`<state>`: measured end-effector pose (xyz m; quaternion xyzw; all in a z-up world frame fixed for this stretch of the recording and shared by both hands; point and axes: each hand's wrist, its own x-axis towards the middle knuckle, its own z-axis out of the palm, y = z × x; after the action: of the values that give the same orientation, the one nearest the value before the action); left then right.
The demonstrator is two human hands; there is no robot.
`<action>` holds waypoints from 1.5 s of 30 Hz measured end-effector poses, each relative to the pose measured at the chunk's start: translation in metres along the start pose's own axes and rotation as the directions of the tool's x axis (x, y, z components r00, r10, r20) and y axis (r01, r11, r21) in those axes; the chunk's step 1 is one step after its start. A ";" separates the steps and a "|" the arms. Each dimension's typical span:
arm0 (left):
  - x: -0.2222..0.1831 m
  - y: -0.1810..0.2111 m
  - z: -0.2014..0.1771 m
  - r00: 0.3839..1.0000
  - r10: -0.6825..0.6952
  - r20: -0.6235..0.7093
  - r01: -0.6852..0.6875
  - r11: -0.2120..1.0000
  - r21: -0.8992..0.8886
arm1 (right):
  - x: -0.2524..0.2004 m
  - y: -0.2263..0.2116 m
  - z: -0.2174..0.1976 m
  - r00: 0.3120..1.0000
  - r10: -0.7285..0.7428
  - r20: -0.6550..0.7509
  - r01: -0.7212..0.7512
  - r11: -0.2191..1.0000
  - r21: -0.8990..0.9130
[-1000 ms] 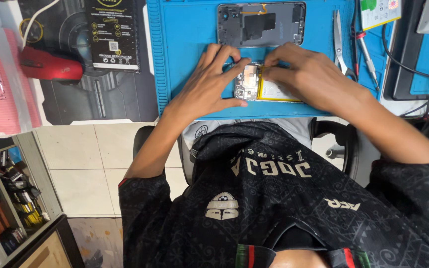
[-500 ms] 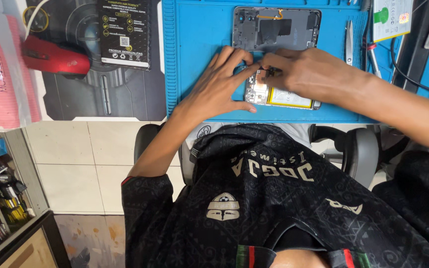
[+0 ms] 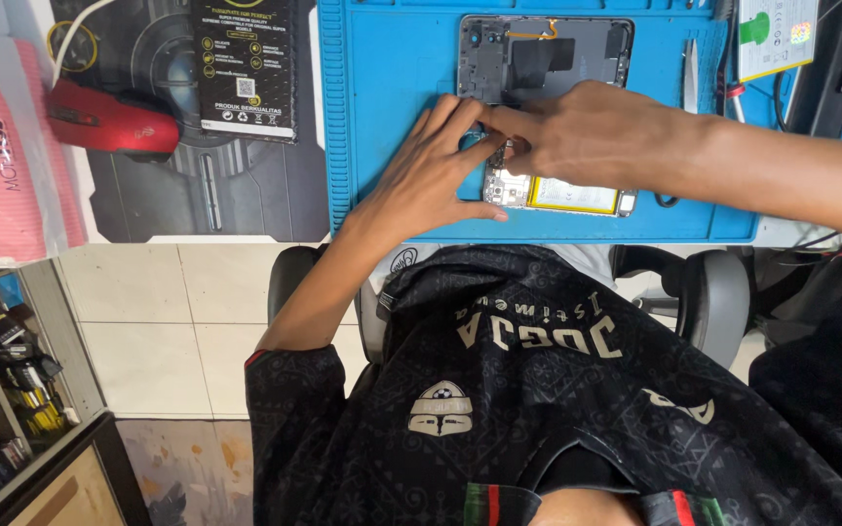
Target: The person cleans the edges of a disassembled smartphone with a white tool, then wipes the battery and internal components with a cloth. The person handles the phone's back cover and internal parts on a blue work mat.
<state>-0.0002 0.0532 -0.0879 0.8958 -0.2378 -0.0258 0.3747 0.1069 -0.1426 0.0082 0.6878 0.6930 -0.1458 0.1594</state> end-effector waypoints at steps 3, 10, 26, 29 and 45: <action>0.000 -0.001 0.001 0.999 -0.020 0.028 0.021 1.000 -0.016 | 0.006 0.003 -0.001 1.000 0.005 -0.006 -0.005 0.992 0.123; 0.000 0.000 -0.003 0.999 -0.018 0.031 0.019 0.999 -0.026 | 0.002 0.005 0.003 0.999 0.006 -0.039 0.001 0.985 0.172; 0.000 0.002 -0.006 0.998 -0.044 0.036 0.045 0.999 -0.028 | 0.007 0.004 -0.001 1.000 0.024 -0.014 -0.020 0.967 0.255; 0.000 0.003 -0.006 0.999 -0.045 0.031 0.045 0.999 -0.024 | 0.008 0.002 -0.001 0.999 0.025 -0.037 -0.015 0.965 0.263; 0.003 0.011 -0.016 0.999 -0.032 0.026 0.033 0.999 -0.034 | -0.018 0.005 0.022 0.980 0.053 -0.190 0.004 0.957 0.290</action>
<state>0.0019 0.0555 -0.0682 0.8926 -0.2275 -0.0473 0.3865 0.1123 -0.1677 -0.0040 0.7232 0.6679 -0.1752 -0.0097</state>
